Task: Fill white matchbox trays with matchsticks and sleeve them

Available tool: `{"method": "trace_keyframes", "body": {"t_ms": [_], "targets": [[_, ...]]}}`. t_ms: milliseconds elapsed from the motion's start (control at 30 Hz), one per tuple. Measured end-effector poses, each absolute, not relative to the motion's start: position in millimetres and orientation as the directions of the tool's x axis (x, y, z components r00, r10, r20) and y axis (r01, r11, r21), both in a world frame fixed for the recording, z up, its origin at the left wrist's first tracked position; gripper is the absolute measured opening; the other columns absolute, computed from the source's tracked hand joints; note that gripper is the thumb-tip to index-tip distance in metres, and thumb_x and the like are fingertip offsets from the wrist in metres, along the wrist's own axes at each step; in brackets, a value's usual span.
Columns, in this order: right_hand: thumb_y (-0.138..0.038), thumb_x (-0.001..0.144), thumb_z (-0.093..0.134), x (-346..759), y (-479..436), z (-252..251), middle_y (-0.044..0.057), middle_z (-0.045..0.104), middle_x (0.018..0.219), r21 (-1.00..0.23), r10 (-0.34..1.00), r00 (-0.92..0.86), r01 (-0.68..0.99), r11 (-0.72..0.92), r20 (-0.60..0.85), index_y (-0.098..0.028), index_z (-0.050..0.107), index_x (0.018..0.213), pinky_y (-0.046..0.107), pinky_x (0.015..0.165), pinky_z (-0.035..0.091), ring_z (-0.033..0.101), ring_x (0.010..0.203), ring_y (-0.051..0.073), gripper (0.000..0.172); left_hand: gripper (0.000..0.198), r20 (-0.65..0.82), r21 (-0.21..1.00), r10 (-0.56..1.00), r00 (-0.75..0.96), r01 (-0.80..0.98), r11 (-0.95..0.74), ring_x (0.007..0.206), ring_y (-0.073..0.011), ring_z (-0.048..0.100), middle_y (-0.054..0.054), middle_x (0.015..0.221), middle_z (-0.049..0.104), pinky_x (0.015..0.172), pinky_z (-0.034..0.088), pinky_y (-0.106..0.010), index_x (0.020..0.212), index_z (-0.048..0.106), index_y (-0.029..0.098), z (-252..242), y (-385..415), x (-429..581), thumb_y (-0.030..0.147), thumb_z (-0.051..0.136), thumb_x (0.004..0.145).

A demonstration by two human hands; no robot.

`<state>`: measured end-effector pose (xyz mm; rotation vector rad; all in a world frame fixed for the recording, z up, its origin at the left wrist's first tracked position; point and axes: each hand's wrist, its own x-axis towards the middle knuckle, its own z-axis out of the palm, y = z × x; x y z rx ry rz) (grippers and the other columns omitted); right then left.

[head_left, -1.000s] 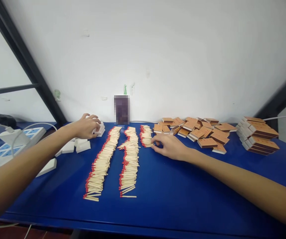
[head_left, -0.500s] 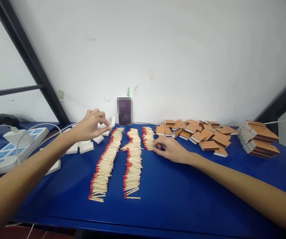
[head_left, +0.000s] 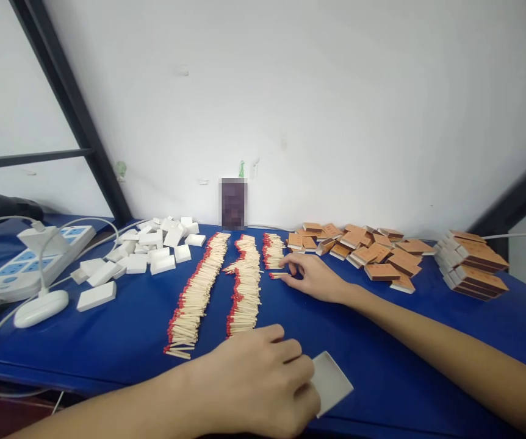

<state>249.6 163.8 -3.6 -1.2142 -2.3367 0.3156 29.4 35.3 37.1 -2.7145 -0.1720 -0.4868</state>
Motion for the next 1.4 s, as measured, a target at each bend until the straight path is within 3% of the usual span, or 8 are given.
{"method": "trace_keyframes", "body": {"t_ms": [300,467,567,700,900,1167,1333,1400], "targets": [[-0.025,0.084,0.061,242.2,169.7,-8.2,0.0,0.059,0.076,-0.37,0.796,-0.475,0.711,0.598,0.375,-0.02,0.067,0.101,0.028,0.065,0.039,0.053,0.069,0.015,0.019,0.008,0.213,-0.205,0.242,0.946,0.286,-0.936,0.079,-0.0202,0.054,-0.002,0.085,0.058,0.067,0.038,-0.036,0.097,0.06,0.021,45.8,55.6,23.7,0.024,0.062,0.09],[-0.028,0.085,0.06,243.5,169.1,-12.1,0.0,0.059,0.074,-0.355,0.79,-0.484,0.713,0.605,0.375,-0.019,0.066,0.102,0.029,0.065,0.04,0.054,0.068,0.015,0.02,0.016,0.285,0.056,0.122,0.951,0.11,-0.992,0.088,-0.0169,0.057,0.002,0.105,0.066,0.075,0.042,-0.035,0.11,0.062,0.024,42.2,40.7,19.7,0.026,0.061,0.094],[-0.028,0.085,0.06,243.9,168.5,-12.3,0.0,0.059,0.075,-0.346,0.788,-0.478,0.717,0.605,0.388,-0.019,0.066,0.106,0.029,0.066,0.041,0.055,0.068,0.016,0.023,0.015,0.325,0.116,0.051,0.944,0.013,-0.993,0.093,-0.0148,0.059,0.003,0.109,0.07,0.08,0.043,-0.034,0.112,0.062,0.021,33.7,33.7,15.1,0.021,0.052,0.101],[-0.027,0.084,0.061,243.2,168.1,-11.2,0.001,0.059,0.075,-0.338,0.787,-0.483,0.719,0.607,0.384,-0.019,0.067,0.103,0.029,0.068,0.041,0.055,0.07,0.016,0.022,0.02,0.389,0.237,0.07,0.919,-0.027,-0.971,0.093,-0.0143,0.061,0.002,0.107,0.073,0.081,0.043,-0.034,0.107,0.06,0.018,26.4,28.1,5.6,0.023,0.041,0.106],[-0.024,0.084,0.059,242.6,167.6,-10.6,-0.002,0.055,0.072,-0.342,0.755,-0.533,0.678,0.651,0.381,-0.02,0.065,0.094,0.027,0.065,0.038,0.052,0.066,0.014,0.012,0.049,0.514,0.538,0.268,0.815,-0.062,-0.841,0.084,-0.0101,0.065,0.002,0.094,0.074,0.088,0.044,-0.03,0.088,0.052,0.021,14.7,20.9,-7.6,0.045,0.014,0.109],[-0.026,0.085,0.059,242.5,165.1,-9.5,0.001,0.058,0.078,-0.311,0.748,-0.526,0.69,0.654,0.405,-0.019,0.066,0.093,0.028,0.067,0.039,0.054,0.07,0.015,0.013,0.052,0.656,0.59,0.271,0.704,-0.255,-0.766,0.07,-0.01,0.068,0.0,0.062,0.069,0.073,0.044,-0.03,0.064,0.042,0.021,8.5,20.9,-11.6,0.048,0.025,0.106],[-0.026,0.085,0.058,243.2,165.6,-9.9,0.002,0.059,0.08,-0.307,0.736,-0.537,0.678,0.667,0.412,-0.019,0.065,0.092,0.029,0.069,0.04,0.055,0.071,0.016,0.012,0.064,0.527,0.63,0.276,0.804,-0.152,-0.761,0.068,-0.0106,0.067,0.0,0.058,0.066,0.076,0.043,-0.032,0.059,0.044,0.021,7.7,18.6,-9.7,0.055,0.017,0.106],[-0.026,0.084,0.059,243.9,166.0,-10.4,0.002,0.059,0.079,-0.312,0.729,-0.545,0.667,0.676,0.415,-0.02,0.065,0.093,0.028,0.068,0.04,0.054,0.07,0.015,0.012,0.059,0.492,0.645,0.289,0.821,-0.121,-0.755,0.071,-0.0105,0.068,0.0,0.06,0.067,0.079,0.044,-0.032,0.061,0.046,0.021,2.9,17.7,-8.0,0.051,0.023,0.106]]}}
